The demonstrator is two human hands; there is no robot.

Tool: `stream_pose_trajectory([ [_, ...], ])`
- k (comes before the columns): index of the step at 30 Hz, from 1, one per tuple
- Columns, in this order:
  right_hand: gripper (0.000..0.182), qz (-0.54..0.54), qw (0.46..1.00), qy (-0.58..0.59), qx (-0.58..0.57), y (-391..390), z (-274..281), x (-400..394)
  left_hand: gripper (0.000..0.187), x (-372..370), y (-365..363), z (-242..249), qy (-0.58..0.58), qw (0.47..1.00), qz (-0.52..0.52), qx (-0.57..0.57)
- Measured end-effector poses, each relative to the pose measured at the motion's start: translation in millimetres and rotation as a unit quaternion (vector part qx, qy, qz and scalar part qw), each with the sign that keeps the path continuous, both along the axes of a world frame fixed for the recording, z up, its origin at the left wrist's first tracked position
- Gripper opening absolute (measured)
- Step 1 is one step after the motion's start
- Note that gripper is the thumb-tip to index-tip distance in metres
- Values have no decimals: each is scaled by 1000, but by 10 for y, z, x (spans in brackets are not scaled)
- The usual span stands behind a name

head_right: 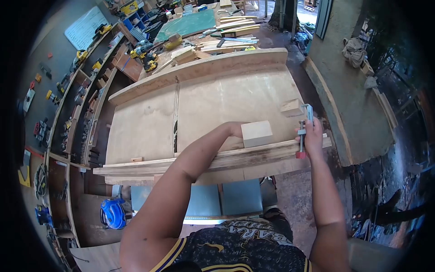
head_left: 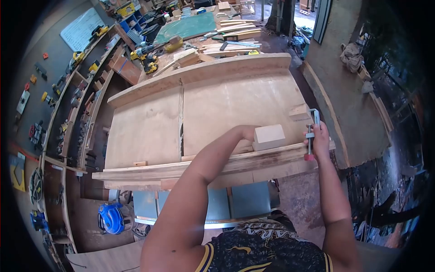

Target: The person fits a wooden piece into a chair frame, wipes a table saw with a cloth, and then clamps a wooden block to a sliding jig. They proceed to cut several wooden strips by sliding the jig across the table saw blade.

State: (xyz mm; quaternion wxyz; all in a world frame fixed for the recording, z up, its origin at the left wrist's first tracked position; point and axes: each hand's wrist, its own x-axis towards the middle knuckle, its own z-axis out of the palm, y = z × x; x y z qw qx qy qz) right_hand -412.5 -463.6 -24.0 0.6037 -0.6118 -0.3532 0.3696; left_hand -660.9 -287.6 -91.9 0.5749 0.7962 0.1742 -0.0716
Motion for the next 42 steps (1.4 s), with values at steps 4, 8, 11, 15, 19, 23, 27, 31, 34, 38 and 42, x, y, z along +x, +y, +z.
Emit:
stream_pose_trajectory([
  [4, 25, 46, 999, 24, 6, 30, -35, 95, 55, -105, 116, 109, 46, 998, 37, 29],
  [8, 30, 91, 980, 175, -13, -27, 2, 383, 49, -452, 170, 283, 56, 988, 135, 55],
  [11, 36, 149, 952, 267, -16, -61, 110, 1089, 45, -746, -170, 652, 94, 904, 376, 179],
  [15, 37, 214, 933, 286, -43, 193, 189, 2343, 36, -384, -1218, 1386, -17, 667, 672, 321],
  [19, 35, 198, 931, 298, -77, 482, 175, 3062, 25, 571, -2001, 1686, -61, 501, 743, 440],
  [23, 33, 211, 924, 296, -118, 674, 68, 3382, 20, 1547, -2113, 1627, -62, 610, 644, 457],
  [27, 33, 227, 928, 276, -109, 912, 7, 3557, 20, 2094, -1969, 1358, 3, 734, 567, 375],
  [31, 33, 294, 920, 254, -57, 1694, 86, 3860, 22, 2475, -1744, 1029, 117, 742, 575, 325],
  [34, 34, 331, 903, 266, -70, 2291, -101, 4100, 30, 2648, -1679, 929, 247, 670, 636, 293],
  [38, 32, 363, 881, 287, -93, 3281, -151, 4084, 27, 2798, -1487, 945, 299, 599, 704, 237],
  [42, 30, 394, 864, 301, -90, 4328, -48, 3697, 23, 2913, -1375, 1015, 317, 554, 738, 218],
])
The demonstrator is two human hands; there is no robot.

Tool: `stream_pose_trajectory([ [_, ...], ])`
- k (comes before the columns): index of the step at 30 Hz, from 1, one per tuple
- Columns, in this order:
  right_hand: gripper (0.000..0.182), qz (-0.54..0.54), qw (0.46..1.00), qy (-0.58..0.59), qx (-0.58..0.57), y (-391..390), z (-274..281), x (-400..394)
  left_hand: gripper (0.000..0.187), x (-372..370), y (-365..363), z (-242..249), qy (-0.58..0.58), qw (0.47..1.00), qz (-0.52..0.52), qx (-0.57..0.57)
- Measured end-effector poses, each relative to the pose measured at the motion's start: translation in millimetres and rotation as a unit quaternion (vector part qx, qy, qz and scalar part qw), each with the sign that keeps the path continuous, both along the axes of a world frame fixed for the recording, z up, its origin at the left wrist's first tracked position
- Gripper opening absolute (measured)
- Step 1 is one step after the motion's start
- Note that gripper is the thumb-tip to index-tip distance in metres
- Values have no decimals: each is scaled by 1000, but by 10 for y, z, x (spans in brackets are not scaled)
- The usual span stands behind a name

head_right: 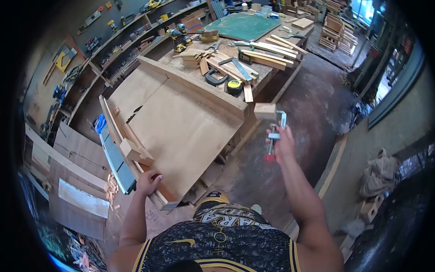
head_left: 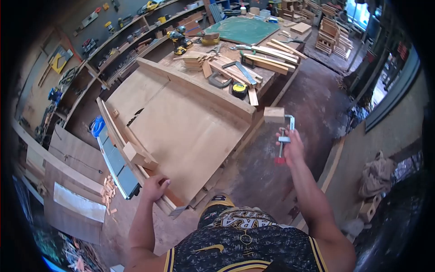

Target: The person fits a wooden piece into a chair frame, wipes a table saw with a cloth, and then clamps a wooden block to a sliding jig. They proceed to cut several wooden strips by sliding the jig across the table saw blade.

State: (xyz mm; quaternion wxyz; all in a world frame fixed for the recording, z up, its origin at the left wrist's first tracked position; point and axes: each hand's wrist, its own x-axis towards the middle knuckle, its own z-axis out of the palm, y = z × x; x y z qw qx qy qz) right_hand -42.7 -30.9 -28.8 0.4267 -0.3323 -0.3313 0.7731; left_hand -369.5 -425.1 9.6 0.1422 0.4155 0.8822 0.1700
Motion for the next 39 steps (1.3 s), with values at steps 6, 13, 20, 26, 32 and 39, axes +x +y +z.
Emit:
stream_pose_trajectory([
  [6, 20, -28, 993, -81, 81, 1995, -182, -1204, 19, -49, 112, -39, 42, 997, 8, -59],
  [13, 19, -41, 990, -89, 97, 3790, -466, -2377, 15, -140, 237, -48, 58, 997, 16, -43],
  [20, 23, 81, 957, -217, 173, 5067, -535, -3387, 18, -44, 607, -155, 33, 969, 235, -71],
  [26, 31, 85, 575, -585, 566, 5578, -426, -3984, 21, 792, 1107, -479, -12, 886, 462, 45],
  [32, 55, 453, 462, -309, 697, 3483, -255, -4203, 23, 1952, 1883, -725, -51, 835, 542, 76],
  [39, 59, 541, 247, -360, 719, 2922, -644, -4478, 24, 2931, 2280, -486, -44, 771, 622, 131],
])
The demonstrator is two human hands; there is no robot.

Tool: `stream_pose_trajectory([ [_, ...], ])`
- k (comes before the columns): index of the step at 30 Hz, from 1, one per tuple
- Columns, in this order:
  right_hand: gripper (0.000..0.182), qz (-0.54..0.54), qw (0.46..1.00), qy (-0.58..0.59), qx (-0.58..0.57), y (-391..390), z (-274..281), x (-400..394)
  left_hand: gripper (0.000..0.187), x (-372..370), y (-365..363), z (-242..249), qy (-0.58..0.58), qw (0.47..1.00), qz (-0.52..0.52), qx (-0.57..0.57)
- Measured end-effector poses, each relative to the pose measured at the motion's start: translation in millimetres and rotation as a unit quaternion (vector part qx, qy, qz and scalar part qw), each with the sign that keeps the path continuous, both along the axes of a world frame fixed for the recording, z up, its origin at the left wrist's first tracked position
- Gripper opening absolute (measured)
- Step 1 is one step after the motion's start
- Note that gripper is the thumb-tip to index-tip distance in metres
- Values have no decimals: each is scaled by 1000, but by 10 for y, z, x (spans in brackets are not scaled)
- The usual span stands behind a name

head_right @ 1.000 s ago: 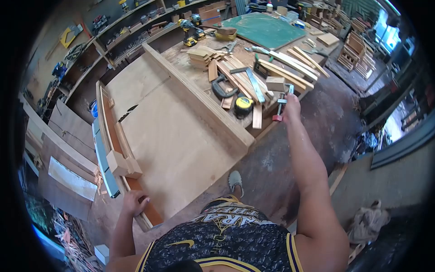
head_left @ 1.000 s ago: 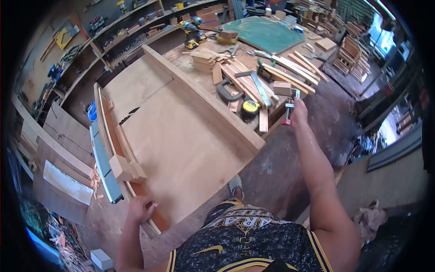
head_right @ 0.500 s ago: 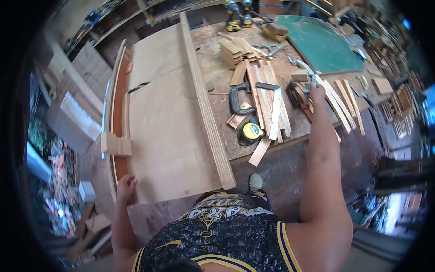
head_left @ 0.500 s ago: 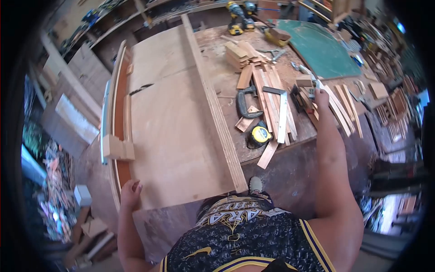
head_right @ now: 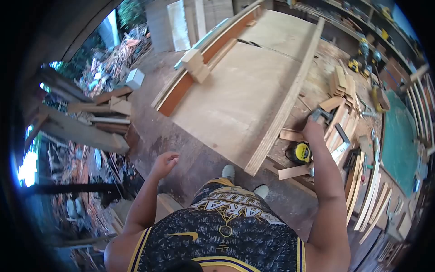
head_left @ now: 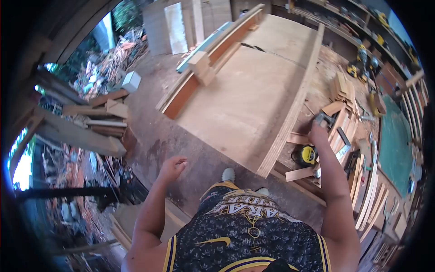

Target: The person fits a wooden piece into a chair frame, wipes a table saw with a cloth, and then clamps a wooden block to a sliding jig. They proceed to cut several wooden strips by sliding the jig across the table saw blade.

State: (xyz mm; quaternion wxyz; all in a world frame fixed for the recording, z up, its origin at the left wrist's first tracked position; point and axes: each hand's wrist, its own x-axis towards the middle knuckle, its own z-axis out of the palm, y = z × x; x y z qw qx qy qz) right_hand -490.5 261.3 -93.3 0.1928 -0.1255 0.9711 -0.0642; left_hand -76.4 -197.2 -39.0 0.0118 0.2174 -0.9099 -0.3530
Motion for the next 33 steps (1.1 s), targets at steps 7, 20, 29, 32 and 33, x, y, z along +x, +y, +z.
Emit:
stream_pose_trajectory([
  [7, 33, -149, 909, 318, -226, 306, 492, -403, 23, 1065, -410, -494, 0, 984, 165, 73],
  [20, 19, -49, 878, 416, -231, -1670, 3526, 1661, 25, -238, -2531, 533, 255, 964, -70, -13],
  [29, 26, -84, 950, 73, -291, -3197, 2486, 1262, 26, -2190, -2614, 1175, 350, 843, -392, 114],
  [32, 27, -117, 946, -49, -300, -3210, 1693, 696, 24, -2490, -3146, 648, 328, 871, -352, 98],
  [33, 27, -122, 944, -47, -302, -3249, 1495, 496, 23, -2515, -3391, 494, 289, 895, -325, 100],
])
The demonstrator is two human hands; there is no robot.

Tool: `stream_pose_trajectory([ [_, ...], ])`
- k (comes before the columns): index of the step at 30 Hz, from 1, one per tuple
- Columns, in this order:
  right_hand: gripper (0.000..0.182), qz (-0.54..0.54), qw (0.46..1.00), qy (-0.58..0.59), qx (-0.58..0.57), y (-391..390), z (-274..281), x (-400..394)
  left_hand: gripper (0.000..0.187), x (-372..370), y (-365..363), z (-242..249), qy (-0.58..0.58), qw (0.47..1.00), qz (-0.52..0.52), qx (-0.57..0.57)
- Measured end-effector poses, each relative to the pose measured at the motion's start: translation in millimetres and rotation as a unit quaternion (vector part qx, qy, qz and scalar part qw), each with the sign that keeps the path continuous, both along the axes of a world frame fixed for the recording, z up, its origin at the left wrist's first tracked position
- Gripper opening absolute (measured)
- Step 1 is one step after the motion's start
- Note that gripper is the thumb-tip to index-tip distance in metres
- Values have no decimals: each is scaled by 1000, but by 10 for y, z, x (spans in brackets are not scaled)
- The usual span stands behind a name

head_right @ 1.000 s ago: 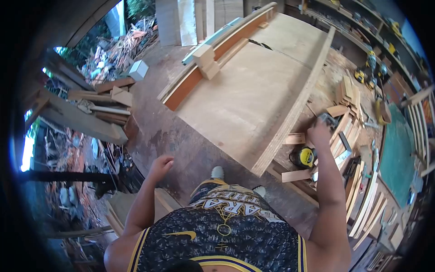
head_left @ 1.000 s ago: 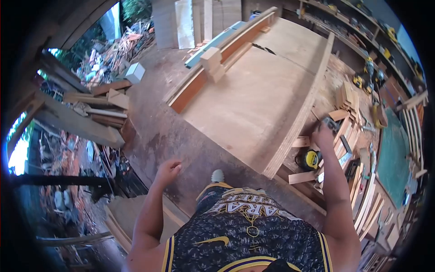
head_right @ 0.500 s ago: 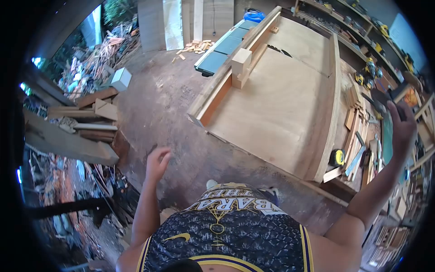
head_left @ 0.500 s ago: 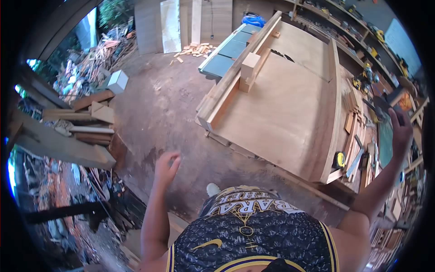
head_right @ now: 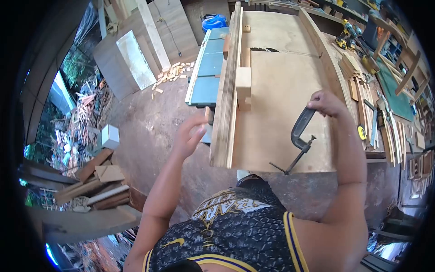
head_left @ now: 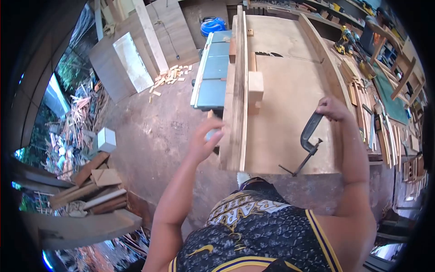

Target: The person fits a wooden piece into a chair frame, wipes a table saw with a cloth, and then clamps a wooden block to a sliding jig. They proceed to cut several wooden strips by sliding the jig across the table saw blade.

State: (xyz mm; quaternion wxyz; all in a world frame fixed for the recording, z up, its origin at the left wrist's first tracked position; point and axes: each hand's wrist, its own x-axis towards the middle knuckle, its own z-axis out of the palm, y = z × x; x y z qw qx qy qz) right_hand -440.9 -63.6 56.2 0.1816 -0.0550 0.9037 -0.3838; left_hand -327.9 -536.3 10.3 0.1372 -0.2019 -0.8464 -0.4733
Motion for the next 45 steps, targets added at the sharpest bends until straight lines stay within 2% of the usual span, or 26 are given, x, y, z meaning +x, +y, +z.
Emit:
stream_pose_trajectory([
  [2, 29, -33, 997, -68, -23, -123, -395, -244, 22, 30, -599, -267, -83, 995, 54, -7],
  [6, 25, -73, 993, -88, 15, -338, -955, -483, 21, 109, -1861, -778, -189, 970, 151, 1],
  [8, 23, -45, 991, 72, 103, -412, -1221, -499, 21, 68, -2365, -924, -223, 959, 174, -15],
  [9, 25, -103, 984, -11, 148, -553, -1234, -490, 21, -11, -2598, -1009, -237, 955, 175, -30],
  [10, 25, -124, 981, -12, 152, -655, -1317, -441, 21, -145, -2823, -1096, -235, 959, 154, -30],
  [11, 30, -138, 958, 166, 190, -757, -1434, -339, 21, -309, -3024, -1197, -258, 954, 150, -37],
  [12, 35, -144, 901, 336, 233, -837, -1462, -206, 22, -524, -3164, -1311, -283, 948, 141, -43],
  [14, 43, -228, 866, 327, 302, -1261, -1325, 77, 22, -1151, -3380, -1492, -289, 954, 70, -31],
  [15, 44, -315, 888, 262, 211, -1486, -1234, 221, 23, -1481, -3373, -1516, -251, 967, 19, -44],
  [16, 44, -391, 892, 196, 111, -1687, -1159, 393, 23, -1717, -3319, -1509, -215, 975, -27, -55],
  [17, 55, -430, 896, 99, -41, -1844, -1185, 548, 24, -1932, -3100, -1222, -213, 972, -56, -78],
  [18, 55, -445, 889, 102, -32, -2139, -1016, 680, 24, -2148, -2900, -1123, -190, 975, -98, -64],
  [20, 68, -461, 878, -7, -128, -2836, -739, 813, 23, -2549, -2453, -831, -138, 970, -196, -44],
  [21, 78, -453, 876, -1, -165, -2934, -870, 838, 23, -2713, -2176, -636, -92, 960, -264, -3],
  [22, 78, -467, 867, 0, -173, -3055, -853, 842, 24, -2878, -1927, -506, -66, 951, -300, -36],
  [24, 81, -445, 886, 1, -134, -3248, -773, 730, 24, -3092, -1443, -274, -15, 928, -371, -18],
  [25, 85, -453, 878, 18, -153, -3302, -786, 687, 24, -3176, -1238, -152, 1, 919, -393, -32],
  [29, 87, -461, 872, 6, -161, -3287, -805, 464, 24, -3364, -754, 128, 31, 896, -440, -40],
  [30, 82, -473, 867, 3, -156, -3263, -802, 389, 24, -3424, -681, 142, 32, 894, -445, -44],
  [34, 64, -482, 861, -41, -157, -3231, -778, 210, 24, -3699, -393, 34, 79, 862, -491, -101],
  [38, 56, -541, 804, -39, -243, -3213, -787, 160, 25, -4142, 117, -59, 76, 817, -557, -128],
  [40, 53, -539, 827, -51, -150, -3174, -859, 140, 26, -4356, 463, -98, 89, 795, -586, -130],
  [41, 53, -561, 812, -58, -152, -3193, -920, 146, 28, -4464, 648, -133, 105, 771, -606, -164],
  [43, 55, -495, 868, -34, -34, -3193, -924, 179, 34, -4641, 983, -239, 141, 731, -633, -212],
  [44, 55, -509, 859, -45, -30, -3221, -893, 186, 34, -4699, 1106, -304, 133, 721, -648, -203],
  [45, 58, -527, 844, -38, -93, -3244, -859, 184, 37, -4739, 1226, -350, 107, 695, -667, -246],
])
